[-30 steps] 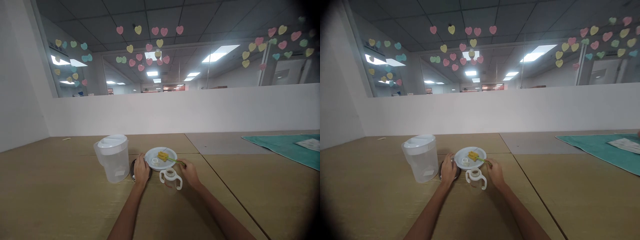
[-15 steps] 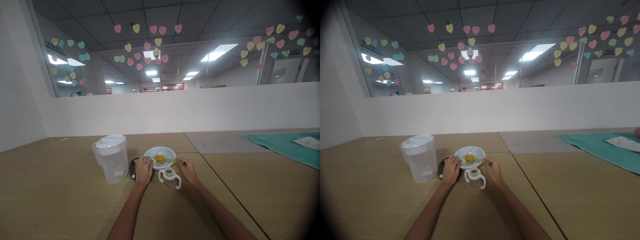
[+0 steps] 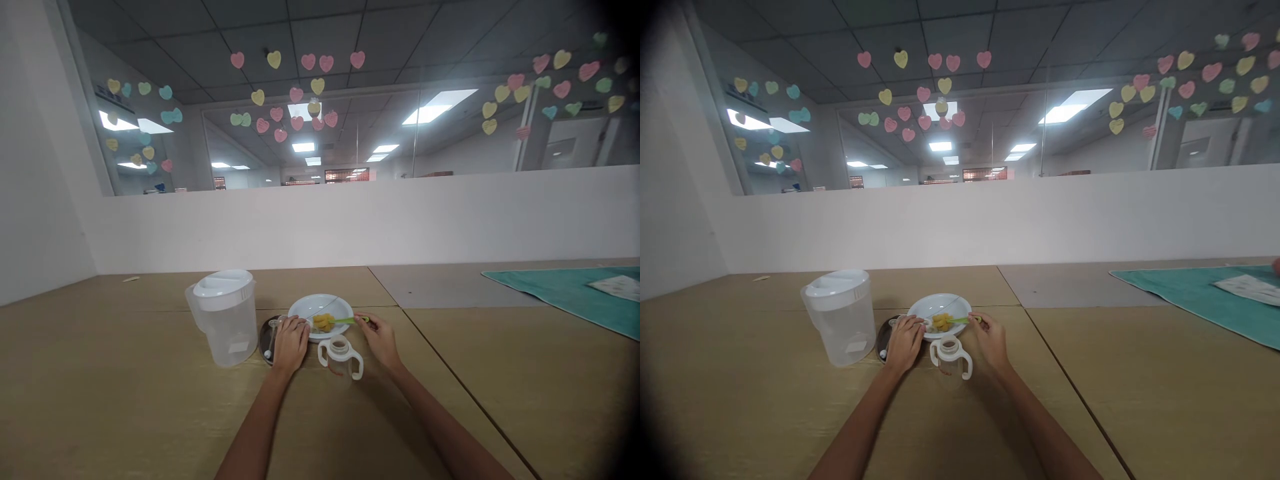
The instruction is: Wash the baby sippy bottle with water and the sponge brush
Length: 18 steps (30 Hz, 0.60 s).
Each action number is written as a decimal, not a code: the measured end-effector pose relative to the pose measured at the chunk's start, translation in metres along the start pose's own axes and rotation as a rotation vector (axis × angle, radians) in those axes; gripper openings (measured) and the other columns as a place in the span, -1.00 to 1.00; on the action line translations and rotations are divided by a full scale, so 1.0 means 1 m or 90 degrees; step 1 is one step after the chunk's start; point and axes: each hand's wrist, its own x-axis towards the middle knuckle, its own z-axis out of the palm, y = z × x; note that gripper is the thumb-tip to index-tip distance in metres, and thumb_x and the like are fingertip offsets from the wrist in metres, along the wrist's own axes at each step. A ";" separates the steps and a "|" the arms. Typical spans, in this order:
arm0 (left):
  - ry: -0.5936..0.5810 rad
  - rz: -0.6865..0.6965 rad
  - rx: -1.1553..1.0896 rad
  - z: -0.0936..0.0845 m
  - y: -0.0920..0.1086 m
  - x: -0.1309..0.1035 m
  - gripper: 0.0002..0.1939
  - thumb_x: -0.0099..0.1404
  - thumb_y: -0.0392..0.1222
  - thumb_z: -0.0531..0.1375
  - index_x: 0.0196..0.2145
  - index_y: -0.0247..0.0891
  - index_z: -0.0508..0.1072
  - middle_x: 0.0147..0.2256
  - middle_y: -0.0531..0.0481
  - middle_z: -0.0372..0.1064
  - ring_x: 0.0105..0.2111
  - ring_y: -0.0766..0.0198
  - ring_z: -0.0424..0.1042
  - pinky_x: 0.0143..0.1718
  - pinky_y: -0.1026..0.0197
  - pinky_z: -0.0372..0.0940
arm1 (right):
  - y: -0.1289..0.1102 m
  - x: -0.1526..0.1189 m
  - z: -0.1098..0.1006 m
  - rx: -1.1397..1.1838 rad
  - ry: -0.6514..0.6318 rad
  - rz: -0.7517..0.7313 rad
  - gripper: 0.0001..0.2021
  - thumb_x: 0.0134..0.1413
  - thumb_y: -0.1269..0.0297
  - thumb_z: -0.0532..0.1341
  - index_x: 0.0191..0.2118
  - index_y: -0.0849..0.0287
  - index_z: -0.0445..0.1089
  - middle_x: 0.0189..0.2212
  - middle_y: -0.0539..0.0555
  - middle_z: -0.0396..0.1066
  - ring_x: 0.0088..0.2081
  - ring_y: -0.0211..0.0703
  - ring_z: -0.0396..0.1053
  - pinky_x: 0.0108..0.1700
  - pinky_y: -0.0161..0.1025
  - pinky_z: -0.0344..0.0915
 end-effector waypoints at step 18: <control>-0.034 0.022 -0.096 -0.005 0.006 0.002 -0.66 0.37 -0.21 -0.11 -0.24 -0.22 0.47 -0.22 -0.03 0.47 -0.09 0.18 0.33 -0.01 0.01 0.19 | 0.018 0.009 -0.005 0.116 0.100 0.100 -0.57 -0.18 -0.11 0.24 -0.52 0.25 0.34 -0.78 -0.14 0.05 -0.72 -0.37 -0.01 -0.65 -0.36 -0.06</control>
